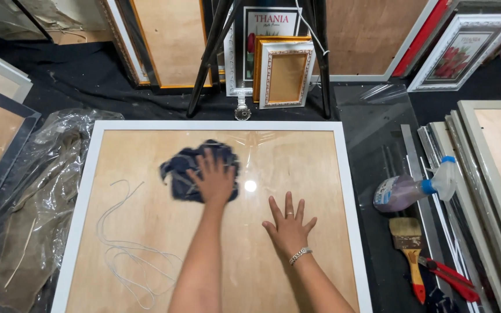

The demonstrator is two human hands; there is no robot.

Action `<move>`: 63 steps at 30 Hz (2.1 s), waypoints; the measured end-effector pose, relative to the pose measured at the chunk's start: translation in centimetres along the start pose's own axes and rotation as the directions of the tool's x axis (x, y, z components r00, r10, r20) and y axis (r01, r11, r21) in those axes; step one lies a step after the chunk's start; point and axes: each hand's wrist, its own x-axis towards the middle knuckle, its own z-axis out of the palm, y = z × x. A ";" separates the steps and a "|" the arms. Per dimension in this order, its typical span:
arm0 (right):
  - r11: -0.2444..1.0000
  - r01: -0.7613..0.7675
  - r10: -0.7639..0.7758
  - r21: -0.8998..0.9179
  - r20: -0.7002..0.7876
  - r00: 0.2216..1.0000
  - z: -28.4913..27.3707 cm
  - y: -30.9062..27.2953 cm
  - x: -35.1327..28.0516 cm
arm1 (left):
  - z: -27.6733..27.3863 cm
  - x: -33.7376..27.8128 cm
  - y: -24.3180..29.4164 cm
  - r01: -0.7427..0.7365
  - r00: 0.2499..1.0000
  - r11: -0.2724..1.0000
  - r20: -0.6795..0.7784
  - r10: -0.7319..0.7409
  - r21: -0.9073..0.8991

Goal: Wiping and cleaning the glass of a large picture frame using a cloth.

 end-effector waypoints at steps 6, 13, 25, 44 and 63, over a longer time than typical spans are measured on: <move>0.979 -0.056 0.062 -0.195 0.026 0.998 4.5 2.1 3.4 | 2.5 -3.3 15.9 -0.467 0.836 0.855 0.201 0.510 -0.226; 1.000 0.014 -0.014 -0.008 0.048 0.999 -0.1 0.6 0.0 | 0.2 1.0 -0.6 -0.286 0.958 0.951 -0.058 0.280 -0.119; 0.999 0.037 -0.039 -0.030 -0.057 0.998 4.2 2.1 1.7 | -0.5 -6.1 9.5 -0.184 0.981 0.983 0.052 0.185 -0.020; 0.995 -0.031 0.040 0.093 -0.091 0.995 0.7 9.8 -3.5 | 3.4 -18.7 1.4 -0.126 0.992 0.988 -0.043 0.122 -0.087; 0.996 -0.088 0.087 0.032 0.026 0.996 -0.2 10.0 -4.3 | -0.1 -14.6 4.8 -0.461 0.867 0.883 0.166 0.469 -0.087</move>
